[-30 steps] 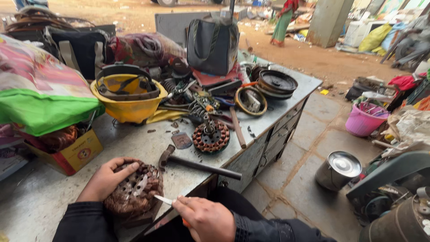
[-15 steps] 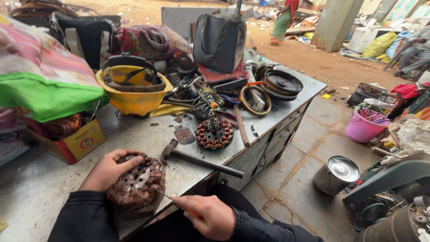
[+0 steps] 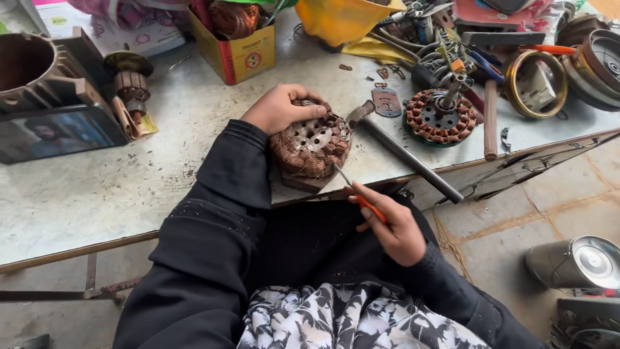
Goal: The person uses orange-handled scissors and a hammer to remove and adjust copper windings on a circular stator component. They repeatedly cut protruding wires and tap the component with the hammer while seated at a cluttered workbench.
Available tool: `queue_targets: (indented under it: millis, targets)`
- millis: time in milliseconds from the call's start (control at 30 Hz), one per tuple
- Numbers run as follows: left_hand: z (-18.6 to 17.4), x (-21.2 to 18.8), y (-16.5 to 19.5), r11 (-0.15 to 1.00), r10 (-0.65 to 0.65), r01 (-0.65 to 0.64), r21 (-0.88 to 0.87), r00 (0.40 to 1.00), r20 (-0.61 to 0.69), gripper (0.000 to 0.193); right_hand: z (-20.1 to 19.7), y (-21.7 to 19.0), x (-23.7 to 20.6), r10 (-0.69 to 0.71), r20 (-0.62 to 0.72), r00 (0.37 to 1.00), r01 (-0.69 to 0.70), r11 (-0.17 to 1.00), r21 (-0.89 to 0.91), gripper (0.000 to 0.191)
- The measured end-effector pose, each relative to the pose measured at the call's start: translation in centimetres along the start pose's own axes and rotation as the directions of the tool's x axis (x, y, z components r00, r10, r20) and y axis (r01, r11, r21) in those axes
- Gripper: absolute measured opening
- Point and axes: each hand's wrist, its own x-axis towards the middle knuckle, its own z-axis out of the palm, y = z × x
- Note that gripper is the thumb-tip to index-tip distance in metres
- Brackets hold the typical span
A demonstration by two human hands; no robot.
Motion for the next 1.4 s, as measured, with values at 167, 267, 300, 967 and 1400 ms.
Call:
queue_targets:
  millis: [167,267,300,967,1400]
  targets:
    - [0.1,3.4,-0.2,0.977,0.113,-0.105,0.185,0.993,-0.037,0.033,-4.8,-3.5,3.1,0.096,0.106,0.99,-0.047,0.918,-0.394,0.053]
    - [0.3,4.4,-0.3,0.975,0.128,-0.118,0.187,0.991,-0.045,0.033,-6.6,-5.1,4.6,0.0,0.178,0.984,0.098,0.836,-0.539,0.051]
    - [0.4,4.7,-0.3,0.976,0.126,-0.116,0.184,0.991,-0.044,0.032,-7.0,-5.5,5.0,-0.056,0.207,0.977,0.165,0.813,-0.559,0.05]
    - [-0.4,11.6,-1.9,0.996,0.077,-0.078,0.036,0.996,0.033,0.036,-5.0,7.2,6.9,-0.154,-0.135,0.979,0.131,0.978,-0.164,0.05]
    - [-0.9,19.5,-3.1,0.995,0.043,-0.036,-0.091,0.997,0.068,0.034,-11.4,6.8,11.7,-0.236,-0.087,0.968,0.171,0.87,-0.463,0.05]
